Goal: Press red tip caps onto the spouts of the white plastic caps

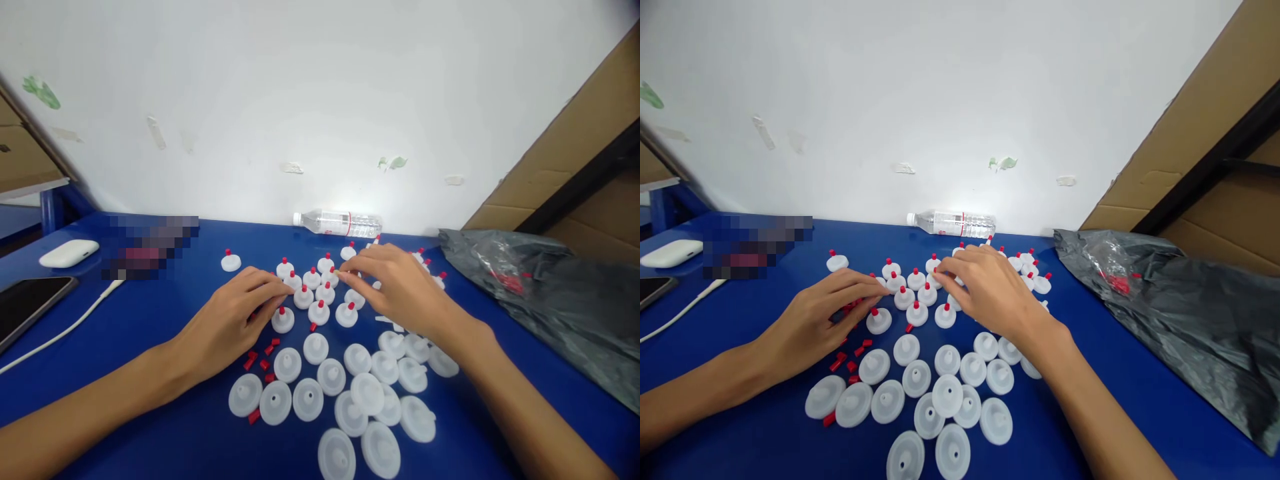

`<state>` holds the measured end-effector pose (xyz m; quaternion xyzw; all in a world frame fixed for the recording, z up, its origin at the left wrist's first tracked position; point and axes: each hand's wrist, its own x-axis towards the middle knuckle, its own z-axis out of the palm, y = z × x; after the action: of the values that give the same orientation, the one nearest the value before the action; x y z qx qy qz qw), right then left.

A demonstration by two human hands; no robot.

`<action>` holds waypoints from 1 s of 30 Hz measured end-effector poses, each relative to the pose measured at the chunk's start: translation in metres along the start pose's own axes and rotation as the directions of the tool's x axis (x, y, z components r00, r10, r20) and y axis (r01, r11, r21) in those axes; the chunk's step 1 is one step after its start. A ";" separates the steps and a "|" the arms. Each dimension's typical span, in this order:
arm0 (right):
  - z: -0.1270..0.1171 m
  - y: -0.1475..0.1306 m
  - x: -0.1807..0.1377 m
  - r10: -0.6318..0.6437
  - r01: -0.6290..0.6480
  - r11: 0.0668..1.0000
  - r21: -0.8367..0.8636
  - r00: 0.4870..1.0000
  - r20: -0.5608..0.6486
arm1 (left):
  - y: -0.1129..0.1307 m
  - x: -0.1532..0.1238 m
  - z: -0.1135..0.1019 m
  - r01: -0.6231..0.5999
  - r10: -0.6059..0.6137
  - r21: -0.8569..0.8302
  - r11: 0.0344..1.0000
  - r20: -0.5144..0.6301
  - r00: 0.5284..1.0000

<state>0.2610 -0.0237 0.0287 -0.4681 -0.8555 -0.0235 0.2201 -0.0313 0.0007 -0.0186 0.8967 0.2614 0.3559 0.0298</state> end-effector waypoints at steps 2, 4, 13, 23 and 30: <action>-0.002 -0.010 -0.001 0.006 -0.014 0.990 0.142 0.999 0.053 | 0.004 0.002 -0.002 -0.005 0.005 0.007 1.000 -0.012 1.000; -0.004 -0.022 -0.002 -0.012 -0.025 0.956 0.293 0.992 0.126 | 0.007 0.004 -0.004 -0.015 0.015 0.007 1.000 -0.013 1.000; 0.005 -0.034 -0.003 -0.148 0.039 0.911 0.411 0.961 0.236 | 0.013 0.002 -0.008 -0.121 0.126 -0.054 0.991 0.087 0.988; -0.012 -0.023 -0.003 0.101 -0.073 0.883 0.464 0.994 -0.035 | 0.014 0.001 -0.008 -0.127 0.143 -0.085 0.988 0.229 0.963; -0.002 -0.023 -0.004 -0.003 0.028 0.944 0.329 0.997 -0.077 | 0.003 -0.002 0.000 -0.050 0.048 0.001 0.999 0.249 0.967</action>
<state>0.2453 -0.0402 0.0327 -0.4166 -0.8422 0.1007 0.3273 -0.0312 -0.0026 -0.0193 0.9406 0.2347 0.2402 0.0502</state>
